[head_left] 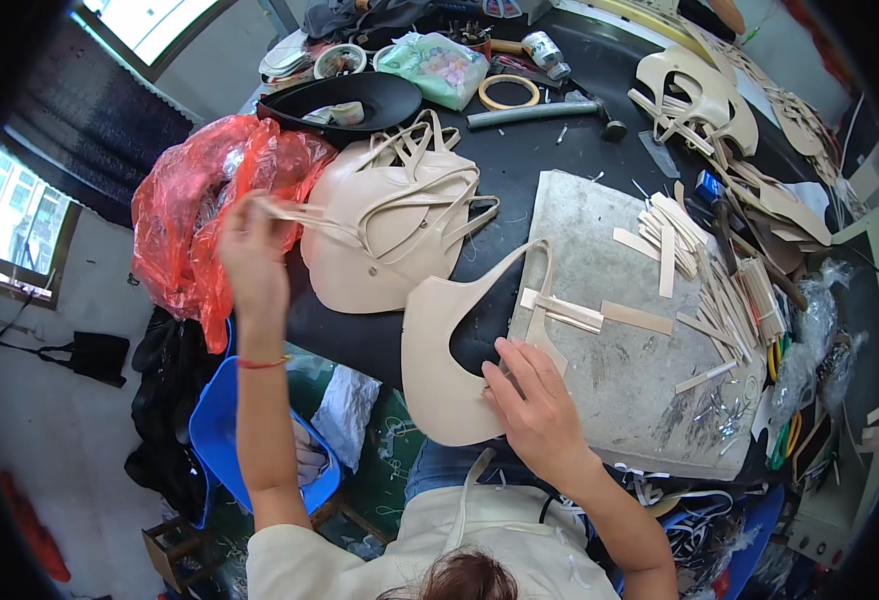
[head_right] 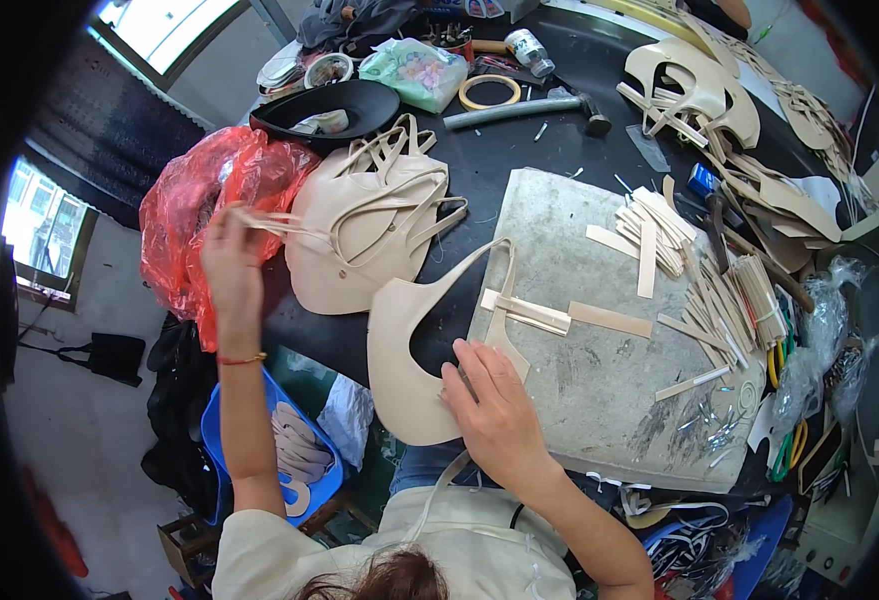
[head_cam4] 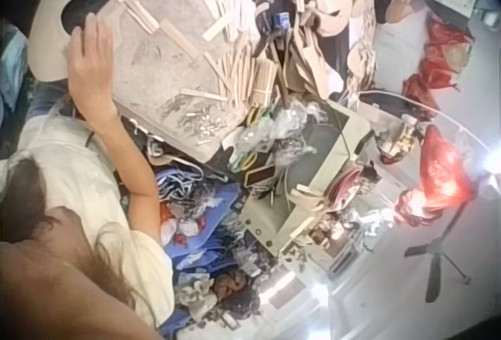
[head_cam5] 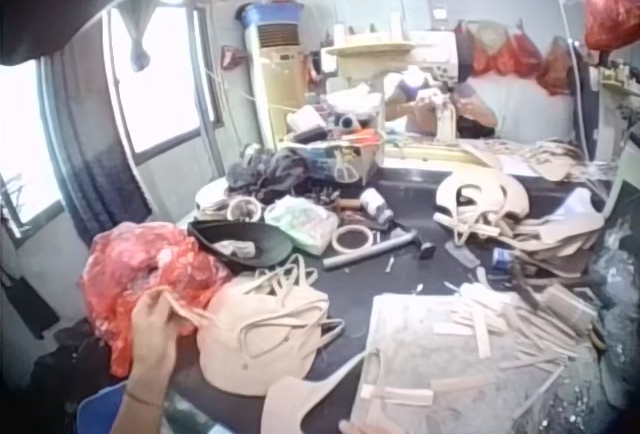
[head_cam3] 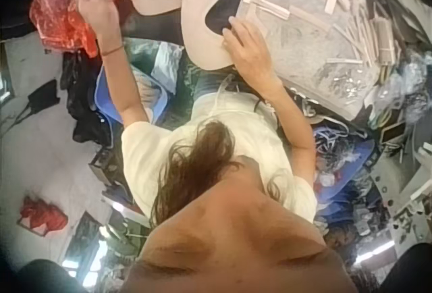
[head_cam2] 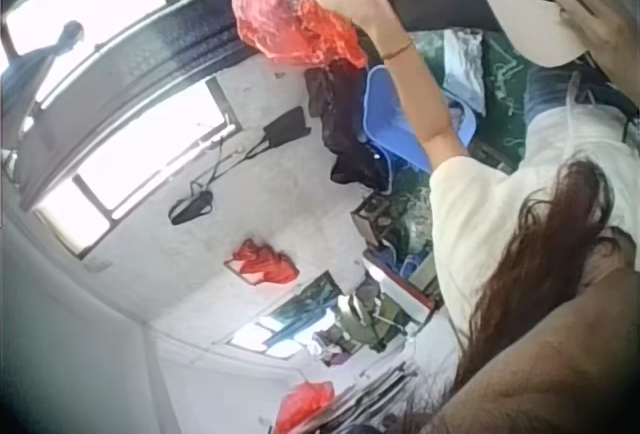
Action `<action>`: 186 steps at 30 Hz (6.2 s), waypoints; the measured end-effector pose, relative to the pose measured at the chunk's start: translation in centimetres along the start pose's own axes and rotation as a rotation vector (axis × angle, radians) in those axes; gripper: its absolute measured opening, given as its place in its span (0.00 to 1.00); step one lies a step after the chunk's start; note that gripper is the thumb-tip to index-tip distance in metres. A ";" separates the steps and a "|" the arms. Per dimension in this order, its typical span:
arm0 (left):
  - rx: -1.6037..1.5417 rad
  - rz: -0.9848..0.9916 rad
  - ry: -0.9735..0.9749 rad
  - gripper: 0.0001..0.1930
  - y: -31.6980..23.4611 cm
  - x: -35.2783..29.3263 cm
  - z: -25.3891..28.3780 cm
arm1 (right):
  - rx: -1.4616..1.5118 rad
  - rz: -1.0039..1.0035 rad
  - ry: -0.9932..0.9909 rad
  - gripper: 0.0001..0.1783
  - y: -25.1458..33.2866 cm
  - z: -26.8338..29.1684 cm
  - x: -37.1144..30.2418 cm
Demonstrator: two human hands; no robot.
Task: The person is assembling shoe components by hand. They repeatedly pick up small beige leather strips, fold them, and attach them to a larger beige shoe upper piece. The person uses green-handled scissors to trim the strips to the correct length. The workspace is cluttered with various leather scraps and tools.
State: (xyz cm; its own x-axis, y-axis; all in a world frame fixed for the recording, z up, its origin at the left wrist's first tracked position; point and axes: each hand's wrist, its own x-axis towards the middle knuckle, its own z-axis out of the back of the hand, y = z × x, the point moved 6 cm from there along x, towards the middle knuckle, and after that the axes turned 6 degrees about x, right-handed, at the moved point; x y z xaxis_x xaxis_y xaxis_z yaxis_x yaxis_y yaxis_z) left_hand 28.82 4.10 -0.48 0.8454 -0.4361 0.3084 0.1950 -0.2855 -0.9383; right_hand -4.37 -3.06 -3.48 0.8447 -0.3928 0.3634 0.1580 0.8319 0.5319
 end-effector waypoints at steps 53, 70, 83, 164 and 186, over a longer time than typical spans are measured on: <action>0.154 0.411 0.951 0.09 -2.2 -27.8 -21.3 | 0.325 -0.523 -0.324 0.07 -5.8 12.9 -8.5; 0.387 -0.033 0.852 0.04 -4.4 -25.1 -20.8 | -0.011 -0.169 -0.148 0.14 -1.1 11.9 -6.0; 0.019 0.504 0.604 0.01 -2.0 -24.6 -18.2 | 1.281 -0.736 -0.591 0.06 -5.1 10.1 -10.1; 0.239 0.444 0.841 0.24 -2.2 -22.6 -18.8 | -0.004 -0.143 -0.118 0.21 -0.9 9.7 -4.3; 0.949 -1.170 0.669 0.26 -10.6 -15.0 -17.7 | 1.709 -0.770 -0.800 0.14 -7.7 9.2 -9.8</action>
State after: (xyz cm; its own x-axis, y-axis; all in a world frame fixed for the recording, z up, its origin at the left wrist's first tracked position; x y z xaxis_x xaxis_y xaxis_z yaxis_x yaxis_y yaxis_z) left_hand 5.25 -1.42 7.65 -0.2722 -0.7130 0.6462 0.9618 -0.2215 0.1608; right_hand -18.57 -9.22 -4.13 0.4080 -0.8588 -0.3099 -0.6473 -0.5115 0.5651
